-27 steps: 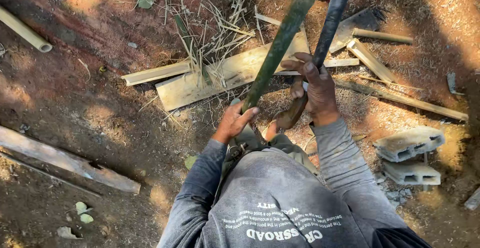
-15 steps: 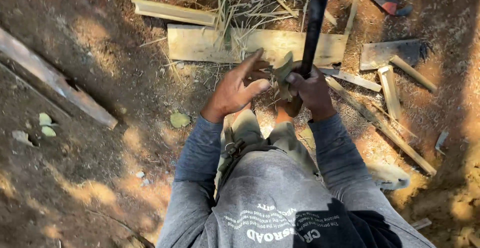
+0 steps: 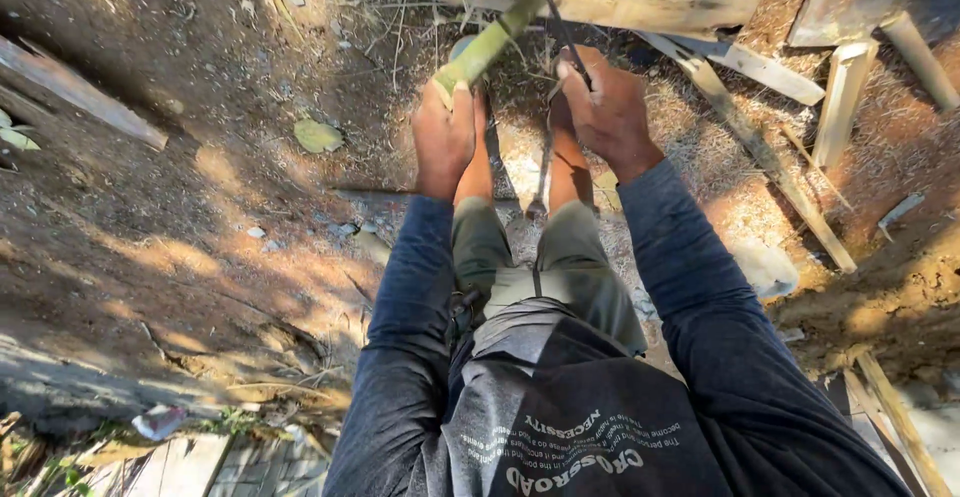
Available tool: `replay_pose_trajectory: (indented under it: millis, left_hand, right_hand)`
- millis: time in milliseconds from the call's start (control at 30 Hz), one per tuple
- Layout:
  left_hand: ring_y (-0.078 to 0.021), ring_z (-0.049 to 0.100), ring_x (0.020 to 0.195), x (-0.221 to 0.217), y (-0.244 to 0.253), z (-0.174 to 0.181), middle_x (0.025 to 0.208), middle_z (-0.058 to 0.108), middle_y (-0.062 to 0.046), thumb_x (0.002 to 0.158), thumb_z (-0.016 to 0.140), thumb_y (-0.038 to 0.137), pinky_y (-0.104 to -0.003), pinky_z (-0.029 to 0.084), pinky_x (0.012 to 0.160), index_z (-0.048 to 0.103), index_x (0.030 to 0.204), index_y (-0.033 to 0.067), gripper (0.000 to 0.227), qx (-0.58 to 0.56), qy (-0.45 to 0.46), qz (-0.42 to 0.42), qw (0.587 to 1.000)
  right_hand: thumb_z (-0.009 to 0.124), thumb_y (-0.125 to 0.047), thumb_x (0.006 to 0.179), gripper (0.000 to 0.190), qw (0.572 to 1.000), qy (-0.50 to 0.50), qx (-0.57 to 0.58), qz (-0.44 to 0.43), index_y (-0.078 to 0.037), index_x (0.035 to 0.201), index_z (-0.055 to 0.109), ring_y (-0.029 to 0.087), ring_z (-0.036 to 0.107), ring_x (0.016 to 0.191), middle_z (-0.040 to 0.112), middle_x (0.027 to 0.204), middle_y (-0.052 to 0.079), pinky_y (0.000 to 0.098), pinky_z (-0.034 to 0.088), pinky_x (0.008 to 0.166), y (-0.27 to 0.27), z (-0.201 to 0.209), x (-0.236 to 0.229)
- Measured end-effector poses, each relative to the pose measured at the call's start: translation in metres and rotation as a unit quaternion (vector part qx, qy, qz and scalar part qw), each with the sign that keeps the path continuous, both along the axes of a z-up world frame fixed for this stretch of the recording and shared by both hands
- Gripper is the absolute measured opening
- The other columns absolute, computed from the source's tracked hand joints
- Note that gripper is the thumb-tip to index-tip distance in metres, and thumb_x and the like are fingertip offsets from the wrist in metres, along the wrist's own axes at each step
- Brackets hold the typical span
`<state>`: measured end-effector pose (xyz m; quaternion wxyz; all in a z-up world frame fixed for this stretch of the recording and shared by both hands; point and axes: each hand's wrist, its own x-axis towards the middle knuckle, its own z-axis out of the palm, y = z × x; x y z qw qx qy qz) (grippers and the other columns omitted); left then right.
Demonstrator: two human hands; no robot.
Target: Splitting and stripping bamboo stalks using a machete in an outdoor work area.
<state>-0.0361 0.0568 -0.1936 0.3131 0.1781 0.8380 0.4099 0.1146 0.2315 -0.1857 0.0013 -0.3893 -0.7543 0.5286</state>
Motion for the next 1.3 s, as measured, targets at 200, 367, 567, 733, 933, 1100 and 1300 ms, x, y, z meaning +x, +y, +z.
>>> replay_pose_trajectory:
  millis: [200,367,567,733,933,1100,1300]
  left_hand:
    - [-0.0292,0.074,0.086,0.006,-0.016,-0.069,0.099,0.075,-0.019,0.109,0.044,0.025,-0.04,0.058,0.077,0.064,0.115,-0.0031,0.035,-0.069,-0.067,0.05,0.994]
    - [-0.0316,0.074,0.096,-0.014,-0.007,-0.053,0.109,0.073,-0.023,0.112,0.035,0.022,-0.043,0.059,0.084,0.063,0.123,-0.0052,0.041,0.02,-0.104,0.008,0.994]
    - [-0.0421,0.065,0.097,-0.008,-0.004,-0.049,0.111,0.065,-0.027,0.107,0.053,0.005,-0.049,0.053,0.082,0.059,0.123,-0.0073,0.021,0.062,0.06,-0.143,0.986]
    - [-0.0446,0.063,0.092,-0.003,-0.02,-0.059,0.108,0.063,-0.027,0.102,0.059,-0.004,-0.05,0.052,0.079,0.058,0.118,-0.0066,0.017,0.05,0.108,-0.167,0.979]
    - [-0.0465,0.065,0.1,-0.005,-0.032,-0.06,0.11,0.066,-0.027,0.113,0.039,0.01,-0.049,0.052,0.087,0.059,0.123,-0.0058,0.028,0.045,-0.081,-0.054,0.994]
    - [-0.0462,0.067,0.093,0.001,-0.034,-0.066,0.104,0.067,-0.028,0.111,0.041,0.013,-0.049,0.053,0.078,0.058,0.124,-0.0079,0.03,0.049,-0.044,-0.081,0.995]
    - [-0.0442,0.064,0.086,-0.017,-0.028,-0.044,0.101,0.065,-0.028,0.11,0.043,0.013,-0.052,0.048,0.075,0.055,0.13,-0.0089,0.032,0.03,-0.016,-0.184,0.982]
  right_hand:
    - [0.061,-0.024,0.107,0.029,0.997,-0.053,-0.044,0.021,-0.005,0.129,0.067,0.036,0.071,0.079,0.072,0.09,0.021,0.0432,0.054,0.069,-0.023,-0.06,0.021]
    - [0.054,-0.029,0.111,0.031,0.991,-0.025,-0.128,-0.003,-0.005,0.126,0.064,0.035,0.071,0.076,0.067,0.085,0.019,0.0439,0.053,0.068,-0.041,-0.043,0.003]
    - [0.053,-0.032,0.11,0.03,0.998,0.003,-0.051,0.046,-0.006,0.116,0.067,0.039,0.068,0.074,0.067,0.081,0.019,0.0477,0.051,0.065,-0.064,-0.038,-0.004]
    - [0.052,-0.031,0.112,0.026,0.998,0.003,-0.035,0.052,-0.009,0.112,0.067,0.039,0.069,0.081,0.068,0.087,0.017,0.048,0.052,0.068,-0.067,-0.054,-0.012]
    - [0.053,-0.032,0.106,0.028,0.995,0.032,-0.006,0.095,-0.01,0.113,0.069,0.038,0.067,0.071,0.069,0.083,0.017,0.048,0.052,0.063,-0.06,-0.037,-0.021]
    - [0.052,-0.033,0.112,0.027,0.988,-0.14,-0.052,0.039,-0.01,0.109,0.066,0.04,0.066,0.07,0.063,0.073,0.018,0.0493,0.05,0.063,-0.066,-0.086,0.007]
    - [0.053,-0.031,0.11,0.026,0.982,-0.073,-0.008,0.174,-0.009,0.102,0.065,0.038,0.065,0.065,0.067,0.078,0.015,0.0471,0.05,0.059,-0.047,-0.05,-0.012]
